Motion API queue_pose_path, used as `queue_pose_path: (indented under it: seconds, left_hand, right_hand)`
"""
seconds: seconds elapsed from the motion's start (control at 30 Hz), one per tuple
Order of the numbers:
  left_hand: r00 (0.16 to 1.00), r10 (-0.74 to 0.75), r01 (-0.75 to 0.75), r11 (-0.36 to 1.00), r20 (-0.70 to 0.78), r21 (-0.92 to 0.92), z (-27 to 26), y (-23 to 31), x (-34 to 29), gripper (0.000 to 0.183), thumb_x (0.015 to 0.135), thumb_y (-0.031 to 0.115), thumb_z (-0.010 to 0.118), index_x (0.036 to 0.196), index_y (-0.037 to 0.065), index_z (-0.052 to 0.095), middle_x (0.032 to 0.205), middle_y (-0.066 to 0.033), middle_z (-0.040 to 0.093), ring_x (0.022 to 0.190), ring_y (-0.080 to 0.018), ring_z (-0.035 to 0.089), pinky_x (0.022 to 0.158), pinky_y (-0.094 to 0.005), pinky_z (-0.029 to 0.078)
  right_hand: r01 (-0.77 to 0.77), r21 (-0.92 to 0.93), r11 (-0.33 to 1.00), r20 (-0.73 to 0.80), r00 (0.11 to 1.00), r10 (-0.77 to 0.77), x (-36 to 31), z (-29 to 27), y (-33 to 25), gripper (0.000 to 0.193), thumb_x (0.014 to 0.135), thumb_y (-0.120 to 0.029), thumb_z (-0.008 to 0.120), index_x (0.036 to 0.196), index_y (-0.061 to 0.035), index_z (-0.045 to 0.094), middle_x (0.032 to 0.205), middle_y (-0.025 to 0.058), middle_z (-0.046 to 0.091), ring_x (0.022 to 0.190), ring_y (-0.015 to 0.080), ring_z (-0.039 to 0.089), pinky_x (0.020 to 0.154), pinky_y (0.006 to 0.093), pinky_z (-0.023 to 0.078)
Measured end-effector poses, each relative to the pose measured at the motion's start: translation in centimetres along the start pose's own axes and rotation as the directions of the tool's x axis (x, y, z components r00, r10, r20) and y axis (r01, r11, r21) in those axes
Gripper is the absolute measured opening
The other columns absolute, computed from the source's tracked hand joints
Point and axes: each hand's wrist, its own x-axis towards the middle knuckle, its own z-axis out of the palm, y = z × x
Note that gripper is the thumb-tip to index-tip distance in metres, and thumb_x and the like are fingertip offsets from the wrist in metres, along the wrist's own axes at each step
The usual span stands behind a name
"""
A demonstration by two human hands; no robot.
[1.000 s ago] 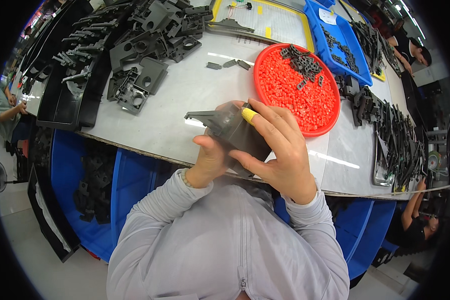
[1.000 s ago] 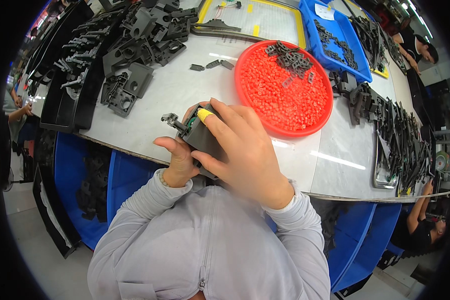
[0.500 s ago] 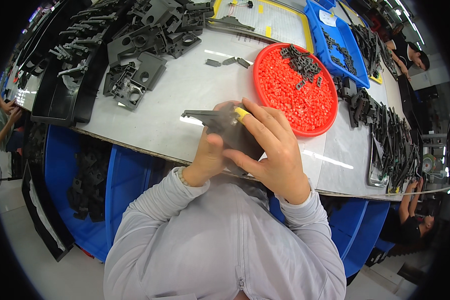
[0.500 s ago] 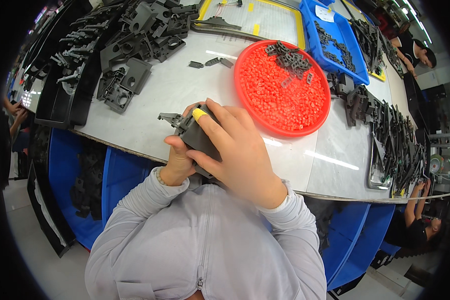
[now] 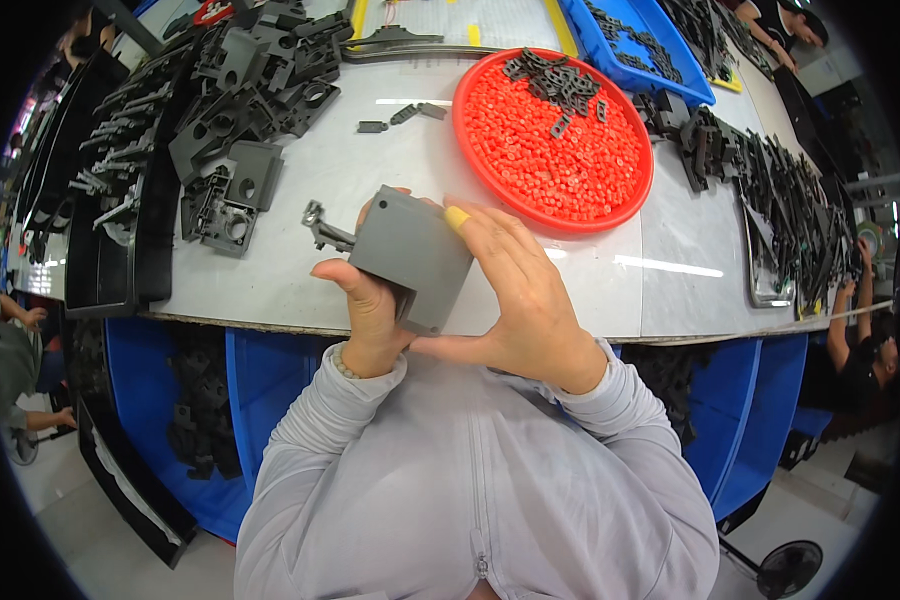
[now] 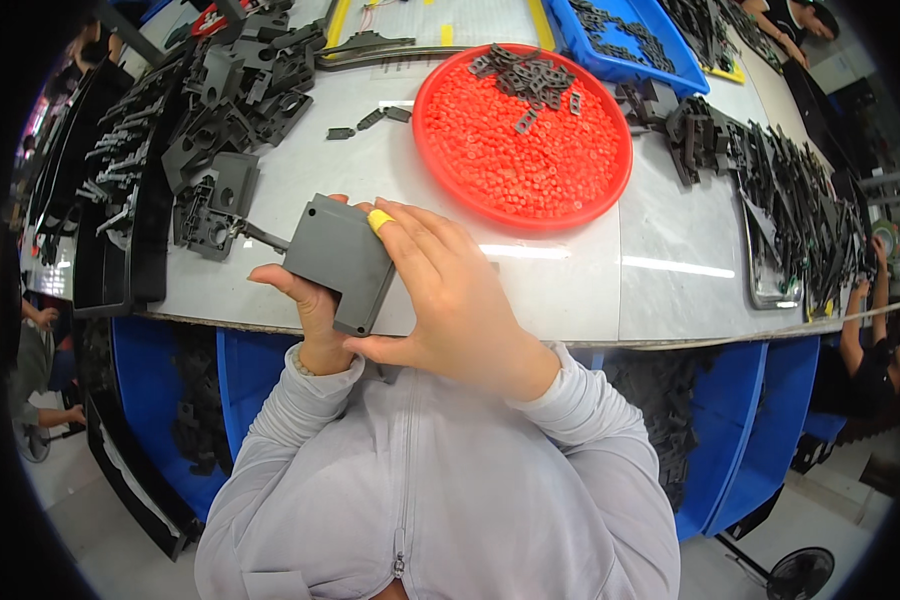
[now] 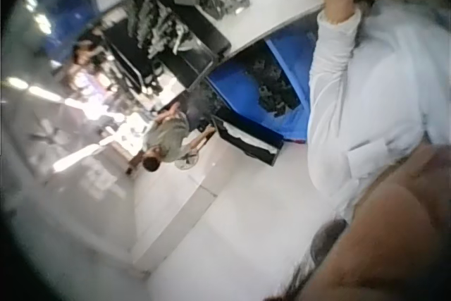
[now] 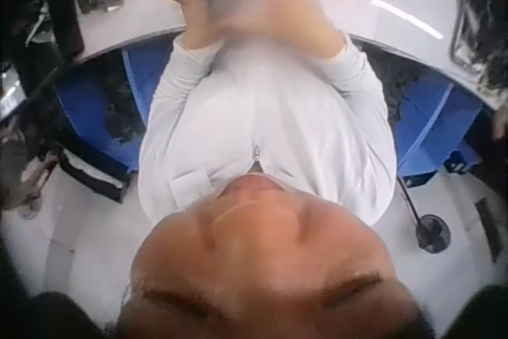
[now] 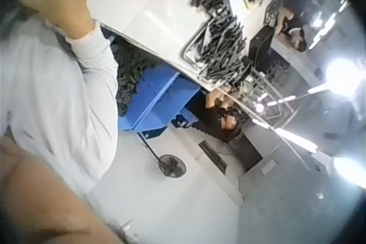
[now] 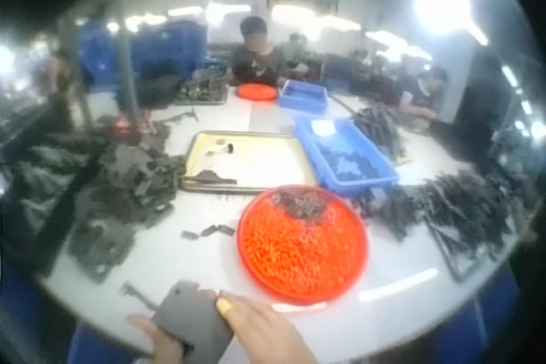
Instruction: The person assembles small plastic housings by hand, inserting internal wires and green circuit boards into them.
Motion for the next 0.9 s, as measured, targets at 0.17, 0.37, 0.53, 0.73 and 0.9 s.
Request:
queue_pose_path:
  seconds: [0.17,0.37,0.53,0.73,0.9]
  left_hand:
    - [1.000,-0.014,0.015,1.000,-0.004,0.024,0.0,0.1,-0.1,0.094,0.070,0.082,0.024,0.125,0.008,0.042,0.118,-0.0062,0.052,0.111,-0.0168,0.050,0.097,-0.0334,0.042]
    - [0.999,-0.018,0.018,1.000,-0.033,-0.001,0.2,0.4,-0.2,0.091,0.071,0.080,0.032,0.124,0.008,0.044,0.117,-0.0067,0.053,0.110,-0.0189,0.050,0.095,-0.0342,0.043]
    - [0.997,-0.032,0.041,0.989,-0.064,0.140,0.5,1.3,0.1,0.074,0.079,0.063,0.047,0.126,0.006,0.043,0.117,-0.0105,0.053,0.111,-0.0218,0.051,0.092,-0.0370,0.045]
    - [0.997,0.044,-0.039,0.997,-0.065,0.074,1.5,1.5,0.7,0.064,0.077,0.043,0.053,0.125,0.002,0.041,0.117,-0.0182,0.052,0.112,-0.0274,0.052,0.089,-0.0378,0.049]
    - [0.977,0.215,-0.210,0.947,0.003,0.244,1.7,1.1,0.9,0.068,0.077,0.046,0.049,0.126,-0.001,0.041,0.119,-0.0215,0.051,0.110,-0.0305,0.052,0.094,-0.0443,0.044]
  right_hand:
    - [-0.039,0.043,0.998,-0.040,0.998,0.040,-0.3,0.5,0.3,0.088,0.049,-0.032,0.083,0.118,0.0063,0.045,0.122,0.0215,0.050,0.113,0.0364,0.047,0.094,0.0434,0.039]
    - [-0.050,0.010,0.999,-0.040,0.998,0.050,-0.2,0.6,0.0,0.089,0.049,-0.033,0.083,0.119,0.0050,0.045,0.124,0.0217,0.049,0.116,0.0340,0.047,0.095,0.0431,0.038]
    - [-0.078,-0.065,0.995,0.000,0.997,0.078,-0.2,1.0,0.1,0.090,0.049,-0.034,0.082,0.122,0.0025,0.044,0.129,0.0215,0.046,0.121,0.0342,0.043,0.096,0.0445,0.037]
    - [-0.106,0.249,0.963,-0.113,0.984,0.138,-0.9,2.0,1.1,0.084,0.061,-0.038,0.080,0.124,0.0019,0.042,0.132,0.0198,0.042,0.123,0.0306,0.040,0.094,0.0419,0.038]
    - [-0.556,0.821,0.128,0.441,0.761,0.476,-0.4,2.2,1.9,0.056,0.079,-0.029,0.070,0.117,0.0052,0.048,0.097,0.0081,0.057,0.092,0.0118,0.053,0.081,0.0269,0.042]
